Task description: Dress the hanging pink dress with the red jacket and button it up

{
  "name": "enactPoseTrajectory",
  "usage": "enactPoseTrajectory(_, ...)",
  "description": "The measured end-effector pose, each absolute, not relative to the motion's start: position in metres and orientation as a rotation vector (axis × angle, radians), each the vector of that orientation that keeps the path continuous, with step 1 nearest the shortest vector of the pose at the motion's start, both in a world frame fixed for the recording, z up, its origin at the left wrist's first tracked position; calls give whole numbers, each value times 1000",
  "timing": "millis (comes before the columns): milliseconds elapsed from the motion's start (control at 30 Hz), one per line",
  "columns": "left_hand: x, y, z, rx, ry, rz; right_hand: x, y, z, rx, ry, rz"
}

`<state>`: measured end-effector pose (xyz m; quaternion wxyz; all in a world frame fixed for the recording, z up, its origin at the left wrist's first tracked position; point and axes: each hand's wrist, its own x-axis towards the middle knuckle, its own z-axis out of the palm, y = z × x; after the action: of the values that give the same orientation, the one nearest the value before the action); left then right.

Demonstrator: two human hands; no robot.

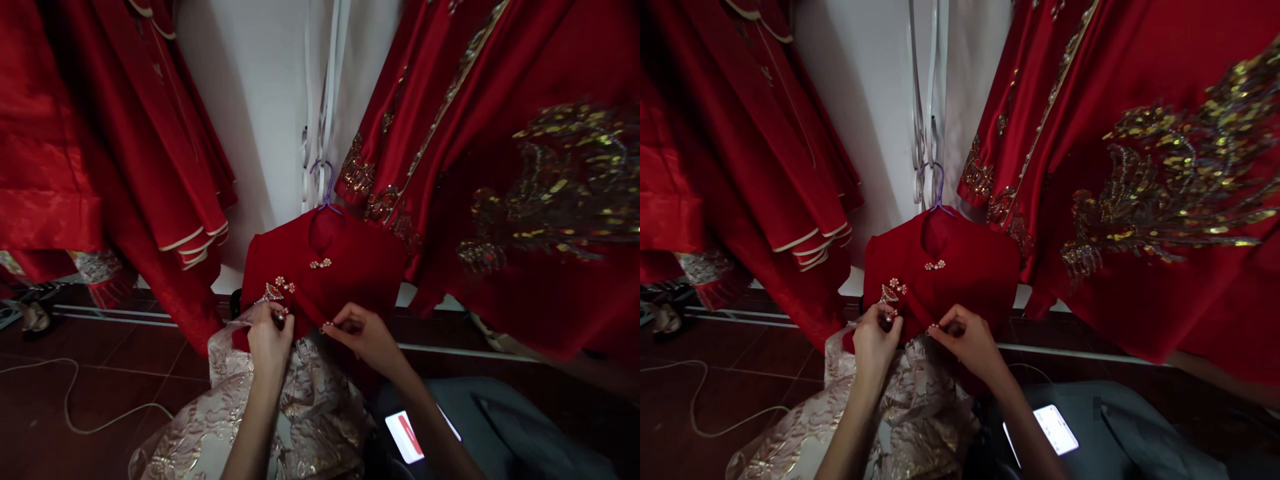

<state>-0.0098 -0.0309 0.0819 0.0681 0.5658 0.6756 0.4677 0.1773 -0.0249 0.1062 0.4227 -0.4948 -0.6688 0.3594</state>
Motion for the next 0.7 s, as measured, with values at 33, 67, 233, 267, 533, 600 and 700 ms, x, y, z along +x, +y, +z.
enactPoseTrajectory(33, -5, -31, 83, 1708, 1971, 1433, 173, -24, 111, -1205, -1634, 942)
enactPoseTrajectory(67, -1, -29, 82, 1713, 1892, 1454, 166, -23, 113, -1176, -1579, 982)
enactPoseTrajectory(233, 8, -15, 47, 1678, 1633, 1461, 117, -2, 76, -1039, -1217, 1064)
enactPoseTrajectory(267, 6, -12, 39, 1653, 1627, 1469, 110, 2, 63, -1032, -1153, 1045)
enactPoseTrajectory(533, 6, -9, 25, 1482, 1602, 1612, 103, 10, 12, -1052, -1098, 861)
enactPoseTrajectory(600, 7, -9, 24, 1492, 1627, 1618, 103, 8, 12, -1056, -1083, 811)
enactPoseTrajectory(700, 6, -8, 23, 1498, 1609, 1568, 101, 6, 14, -1065, -1107, 767)
